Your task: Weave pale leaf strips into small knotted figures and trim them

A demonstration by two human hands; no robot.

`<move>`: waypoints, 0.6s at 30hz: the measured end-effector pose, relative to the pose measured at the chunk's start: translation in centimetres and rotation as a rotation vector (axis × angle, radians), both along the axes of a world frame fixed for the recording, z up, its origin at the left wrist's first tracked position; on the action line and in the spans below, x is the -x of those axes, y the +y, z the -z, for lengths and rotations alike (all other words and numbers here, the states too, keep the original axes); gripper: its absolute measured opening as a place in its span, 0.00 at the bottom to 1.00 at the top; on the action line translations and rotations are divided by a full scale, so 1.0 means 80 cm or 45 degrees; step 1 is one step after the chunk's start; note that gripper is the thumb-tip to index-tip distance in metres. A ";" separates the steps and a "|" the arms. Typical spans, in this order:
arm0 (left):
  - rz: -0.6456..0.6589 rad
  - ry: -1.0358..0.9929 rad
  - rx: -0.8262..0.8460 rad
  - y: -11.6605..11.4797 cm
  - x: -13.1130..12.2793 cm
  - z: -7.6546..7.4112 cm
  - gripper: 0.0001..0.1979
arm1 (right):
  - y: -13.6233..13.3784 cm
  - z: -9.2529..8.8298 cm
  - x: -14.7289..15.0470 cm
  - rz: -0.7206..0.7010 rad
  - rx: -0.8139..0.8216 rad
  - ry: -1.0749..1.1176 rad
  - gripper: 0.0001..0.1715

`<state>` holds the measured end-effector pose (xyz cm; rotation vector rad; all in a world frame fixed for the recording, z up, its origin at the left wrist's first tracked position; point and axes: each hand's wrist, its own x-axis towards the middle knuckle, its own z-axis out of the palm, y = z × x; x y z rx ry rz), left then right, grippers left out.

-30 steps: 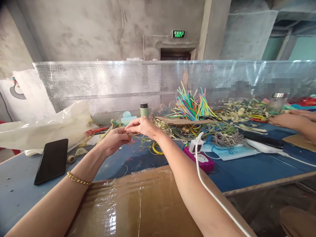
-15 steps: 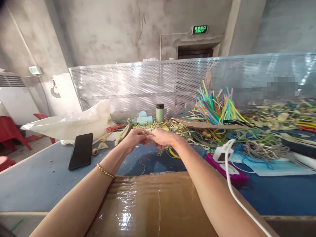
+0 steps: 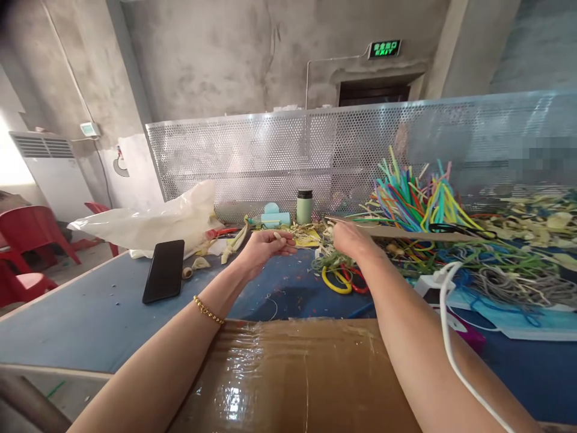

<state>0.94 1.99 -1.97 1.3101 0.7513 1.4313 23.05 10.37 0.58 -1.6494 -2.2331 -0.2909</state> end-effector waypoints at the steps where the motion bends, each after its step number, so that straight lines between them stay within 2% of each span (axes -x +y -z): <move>1: 0.027 0.000 0.000 -0.001 -0.001 0.001 0.03 | 0.000 -0.003 -0.005 0.082 -0.062 -0.027 0.14; 3: 0.069 0.010 0.015 -0.002 -0.003 0.002 0.06 | -0.005 -0.011 -0.006 0.277 -0.191 -0.098 0.22; 4: 0.083 0.018 0.027 -0.003 -0.004 0.003 0.06 | -0.010 -0.015 -0.002 0.315 -0.221 -0.110 0.24; 5: 0.087 0.027 0.038 -0.003 -0.004 0.002 0.06 | -0.017 -0.018 0.004 0.270 -0.220 -0.101 0.23; 7: 0.036 0.032 0.038 -0.005 -0.004 -0.002 0.04 | -0.032 -0.024 0.024 -0.052 -0.086 0.023 0.17; 9: -0.105 0.032 -0.014 -0.007 -0.001 -0.009 0.01 | -0.046 -0.025 0.048 -0.477 0.278 0.308 0.14; 11: -0.276 0.038 -0.102 -0.010 0.003 -0.016 0.01 | -0.056 -0.020 0.070 -0.783 0.609 0.571 0.17; 12: -0.333 0.047 -0.134 -0.011 0.004 -0.019 0.01 | -0.059 -0.017 0.079 -0.857 0.632 0.708 0.18; 14: -0.372 0.063 -0.151 -0.012 0.006 -0.021 0.03 | -0.061 -0.008 0.093 -0.894 0.552 0.901 0.17; 18: -0.298 0.023 -0.094 -0.010 0.005 -0.017 0.08 | -0.058 0.003 0.105 -0.846 0.406 1.038 0.18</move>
